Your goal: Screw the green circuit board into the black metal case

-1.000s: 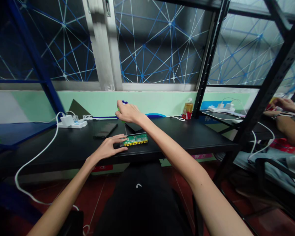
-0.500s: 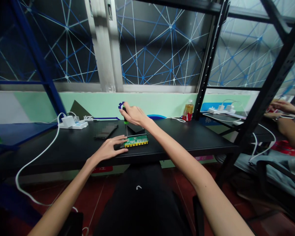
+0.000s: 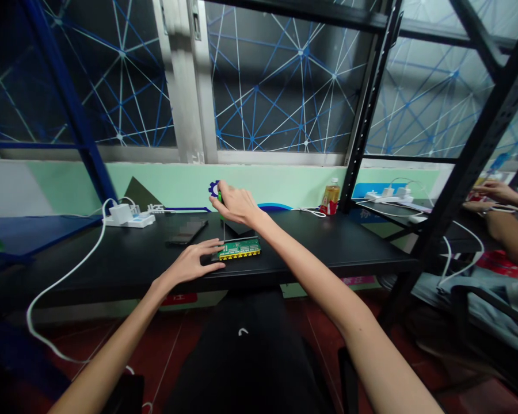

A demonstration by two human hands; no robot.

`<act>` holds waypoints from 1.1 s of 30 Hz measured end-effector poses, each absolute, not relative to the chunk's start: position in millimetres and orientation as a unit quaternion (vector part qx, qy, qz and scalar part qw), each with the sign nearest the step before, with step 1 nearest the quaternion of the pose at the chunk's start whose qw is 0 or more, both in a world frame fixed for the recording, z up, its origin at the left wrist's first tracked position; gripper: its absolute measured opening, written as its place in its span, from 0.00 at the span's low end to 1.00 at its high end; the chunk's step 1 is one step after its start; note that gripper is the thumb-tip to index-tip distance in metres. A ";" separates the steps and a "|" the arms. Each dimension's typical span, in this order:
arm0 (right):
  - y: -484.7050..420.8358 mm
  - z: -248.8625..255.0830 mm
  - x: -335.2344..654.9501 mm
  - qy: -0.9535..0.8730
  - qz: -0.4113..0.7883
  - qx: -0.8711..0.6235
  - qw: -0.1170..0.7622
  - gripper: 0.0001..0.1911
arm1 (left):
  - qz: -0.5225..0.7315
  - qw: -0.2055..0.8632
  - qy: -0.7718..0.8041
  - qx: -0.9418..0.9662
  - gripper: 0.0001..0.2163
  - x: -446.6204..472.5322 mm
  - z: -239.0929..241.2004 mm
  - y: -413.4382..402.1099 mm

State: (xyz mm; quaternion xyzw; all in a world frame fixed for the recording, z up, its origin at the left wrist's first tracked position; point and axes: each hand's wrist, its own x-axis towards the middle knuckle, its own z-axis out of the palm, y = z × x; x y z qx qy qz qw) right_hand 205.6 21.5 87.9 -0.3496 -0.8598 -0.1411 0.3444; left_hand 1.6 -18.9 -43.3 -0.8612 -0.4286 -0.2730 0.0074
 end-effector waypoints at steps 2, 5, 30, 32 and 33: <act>20.3 90.0 207.9 -0.862 -0.140 -0.358 0.329 0.17 | -0.272 0.009 -0.427 -0.862 0.25 1.6 -42.8 -19.1; 24.7 90.0 208.4 -0.865 -0.130 -0.352 0.333 0.18 | -0.274 0.012 -0.422 -0.864 0.24 1.7 -41.7 -19.9; 21.0 101.5 200.0 -0.870 -0.105 -0.388 0.285 0.20 | -0.268 0.007 -0.433 -0.861 0.26 1.2 -41.9 -19.8; 21.9 103.7 197.5 -0.877 -0.087 -0.383 0.276 0.18 | -0.268 0.006 -0.433 -0.861 0.26 1.3 -41.8 -20.1; 22.9 104.3 196.0 -0.879 -0.082 -0.381 0.275 0.17 | -0.268 0.006 -0.433 -0.861 0.26 1.4 -41.7 -20.3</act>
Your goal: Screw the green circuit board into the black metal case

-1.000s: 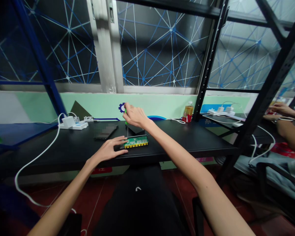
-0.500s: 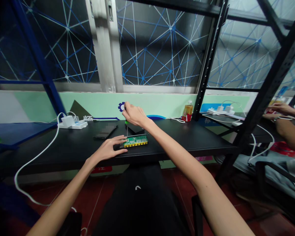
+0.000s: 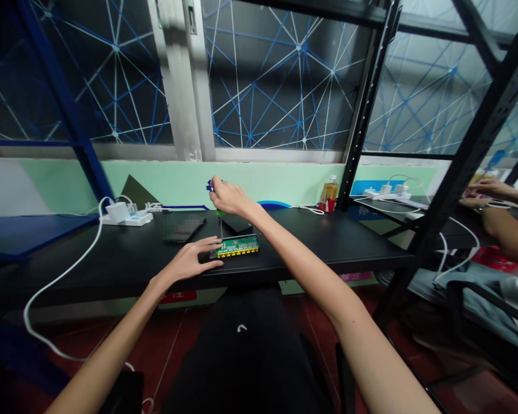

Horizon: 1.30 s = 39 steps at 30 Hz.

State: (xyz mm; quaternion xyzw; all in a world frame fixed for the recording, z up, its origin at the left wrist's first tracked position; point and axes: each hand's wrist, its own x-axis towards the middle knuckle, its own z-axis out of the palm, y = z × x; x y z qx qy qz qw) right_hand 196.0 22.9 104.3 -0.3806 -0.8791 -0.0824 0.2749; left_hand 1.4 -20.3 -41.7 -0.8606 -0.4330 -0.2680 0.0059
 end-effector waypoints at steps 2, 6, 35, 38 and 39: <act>24.9 104.2 192.3 -0.878 -0.090 -0.378 0.280 0.17 | -0.268 0.005 -0.433 -0.861 0.26 1.5 -41.6 -20.3; 23.3 102.9 184.6 -0.857 -0.143 -0.402 0.288 0.19 | -0.268 0.004 -0.430 -0.862 0.25 1.6 -41.8 -19.8; 26.0 108.1 187.4 -0.873 -0.101 -0.387 0.278 0.16 | -0.275 -0.001 -0.427 -0.861 0.25 2.7 -40.0 -22.6; 25.9 102.6 185.8 -0.852 -0.142 -0.409 0.295 0.20 | -0.278 0.001 -0.424 -0.862 0.24 2.9 -40.0 -22.7; 24.6 101.5 185.2 -0.845 -0.150 -0.418 0.298 0.22 | -0.279 0.002 -0.424 -0.862 0.24 3.0 -40.0 -22.7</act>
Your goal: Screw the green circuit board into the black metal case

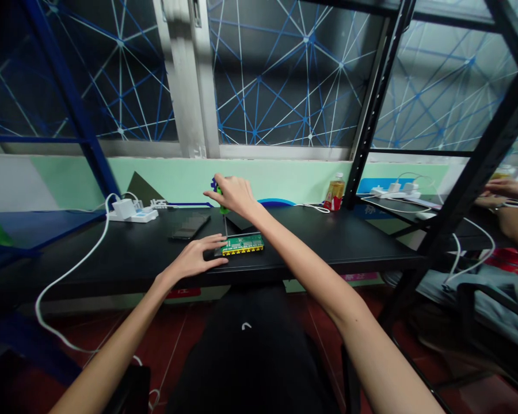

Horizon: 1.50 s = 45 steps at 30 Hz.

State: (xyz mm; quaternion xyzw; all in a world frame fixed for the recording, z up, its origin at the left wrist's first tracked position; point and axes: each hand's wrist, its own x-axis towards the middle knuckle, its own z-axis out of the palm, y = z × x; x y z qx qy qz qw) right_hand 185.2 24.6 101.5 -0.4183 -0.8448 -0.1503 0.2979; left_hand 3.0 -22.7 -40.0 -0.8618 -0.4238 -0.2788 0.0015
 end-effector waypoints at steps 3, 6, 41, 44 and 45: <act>19.8 102.0 185.0 -0.835 -0.157 -0.435 0.299 0.23 | -0.280 0.000 -0.424 -0.861 0.24 3.5 -39.6 -23.2; 18.5 105.0 188.0 -0.842 -0.143 -0.434 0.287 0.18 | -0.280 -0.005 -0.424 -0.861 0.24 4.0 -38.9 -23.7; 19.1 116.0 191.6 -0.873 -0.150 -0.393 0.246 0.20 | -0.270 0.000 -0.433 -0.860 0.25 1.0 -39.4 -22.9; 14.9 120.1 188.9 -0.868 -0.153 -0.414 0.230 0.25 | -0.267 -0.002 -0.438 -0.858 0.26 0.6 -39.0 -23.4; 14.7 121.8 189.2 -0.870 -0.143 -0.415 0.225 0.24 | -0.267 -0.003 -0.439 -0.858 0.26 0.4 -39.1 -23.3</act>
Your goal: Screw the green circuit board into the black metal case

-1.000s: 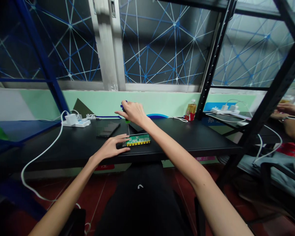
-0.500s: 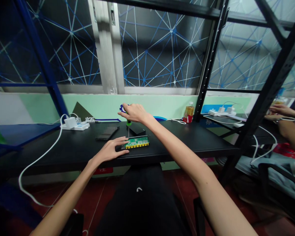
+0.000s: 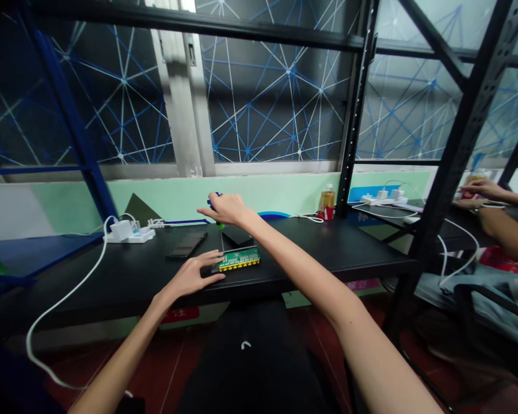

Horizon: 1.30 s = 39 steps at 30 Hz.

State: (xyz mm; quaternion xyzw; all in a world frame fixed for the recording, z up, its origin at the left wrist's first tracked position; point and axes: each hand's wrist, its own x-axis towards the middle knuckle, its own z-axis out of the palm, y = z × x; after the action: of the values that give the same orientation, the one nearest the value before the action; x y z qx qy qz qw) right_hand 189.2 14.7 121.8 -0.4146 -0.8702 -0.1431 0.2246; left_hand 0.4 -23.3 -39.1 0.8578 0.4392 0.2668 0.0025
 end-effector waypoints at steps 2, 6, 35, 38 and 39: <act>16.5 124.6 191.3 -0.882 -0.112 -0.408 0.210 0.19 | 0.269 0.002 0.436 0.859 0.26 0.0 -39.6 -22.6; 23.1 125.2 195.9 -0.899 -0.074 -0.375 0.213 0.11 | 0.273 0.000 0.425 0.863 0.25 -0.4 -41.0 -20.6; 21.9 113.6 194.3 -0.902 -0.072 -0.336 0.263 0.12 | 0.267 0.003 0.438 0.859 0.24 2.7 -38.4 -23.2; 18.8 110.1 191.2 -0.887 -0.101 -0.359 0.272 0.12 | 0.269 0.004 0.433 0.860 0.24 3.4 -37.2 -24.3; 17.7 109.6 190.7 -0.883 -0.113 -0.368 0.268 0.13 | 0.270 0.005 0.434 0.859 0.24 3.5 -37.1 -24.4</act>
State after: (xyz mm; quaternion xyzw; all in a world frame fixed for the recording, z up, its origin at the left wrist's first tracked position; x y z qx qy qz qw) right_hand 190.7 17.7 109.6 -0.3680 -0.8832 -0.1126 0.2682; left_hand 3.5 -24.4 -37.1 0.8595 0.4340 0.2700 0.0047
